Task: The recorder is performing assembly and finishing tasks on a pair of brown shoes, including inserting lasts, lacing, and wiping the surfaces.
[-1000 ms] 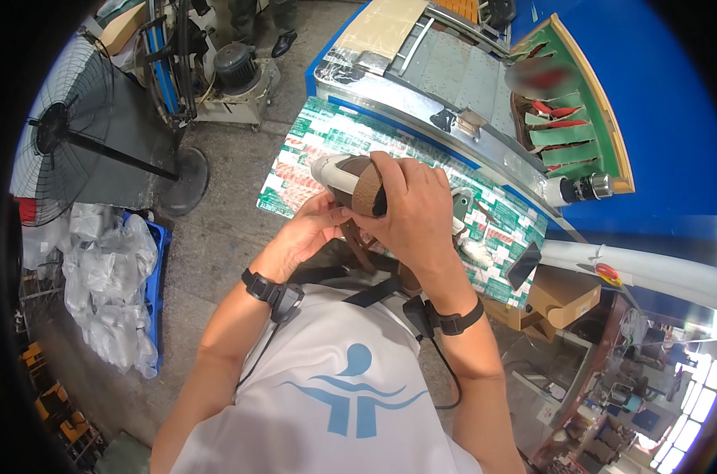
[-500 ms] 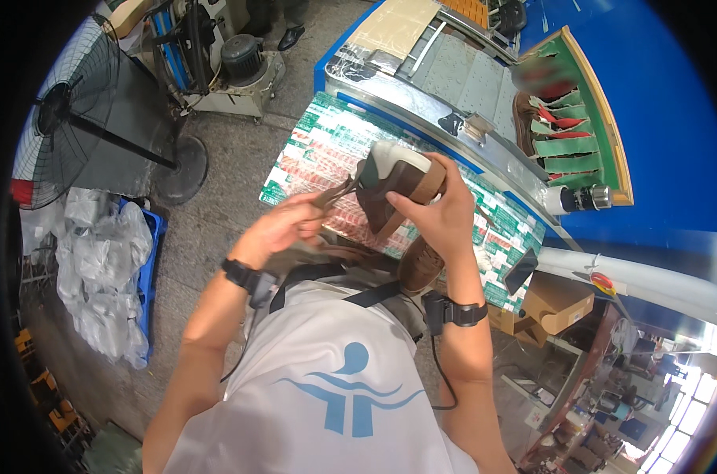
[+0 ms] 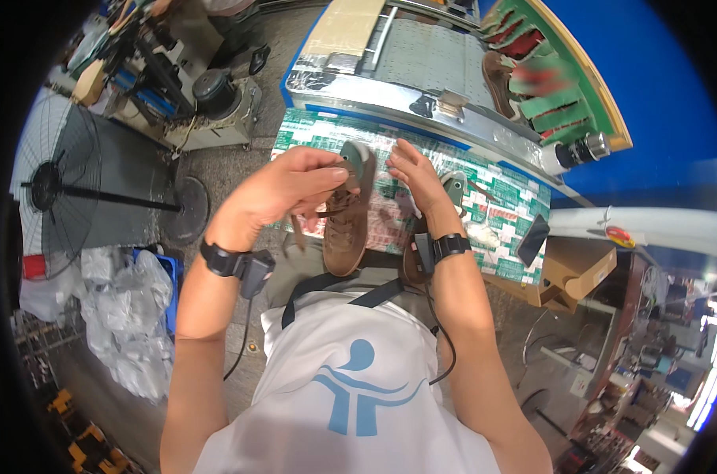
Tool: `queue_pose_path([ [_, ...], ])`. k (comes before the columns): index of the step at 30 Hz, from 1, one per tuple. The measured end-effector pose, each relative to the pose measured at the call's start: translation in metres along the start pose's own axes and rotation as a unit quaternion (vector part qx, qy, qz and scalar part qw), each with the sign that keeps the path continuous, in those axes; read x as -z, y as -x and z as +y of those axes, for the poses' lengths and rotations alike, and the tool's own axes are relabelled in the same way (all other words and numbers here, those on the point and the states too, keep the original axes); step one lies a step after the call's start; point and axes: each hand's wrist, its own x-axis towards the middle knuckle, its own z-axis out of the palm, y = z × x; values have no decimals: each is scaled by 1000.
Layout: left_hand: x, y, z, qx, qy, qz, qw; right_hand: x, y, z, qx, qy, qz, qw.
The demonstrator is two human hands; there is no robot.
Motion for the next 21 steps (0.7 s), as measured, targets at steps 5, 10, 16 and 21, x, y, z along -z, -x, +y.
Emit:
queue_pose_path([
  [5,-1,-44,-18,1,30,15,999,-18,49,44,55,257,109,959],
  [10,-6,-76,-4,-29,55,63,996,-59,78,91,128,319,165,924],
  [16,-14,-58,-3,1,49,128,991,-62,71,6,194,469,178,843],
  [21,-24,-66,9,-58,40,96,993,-70,54,52,143,453,162,865],
])
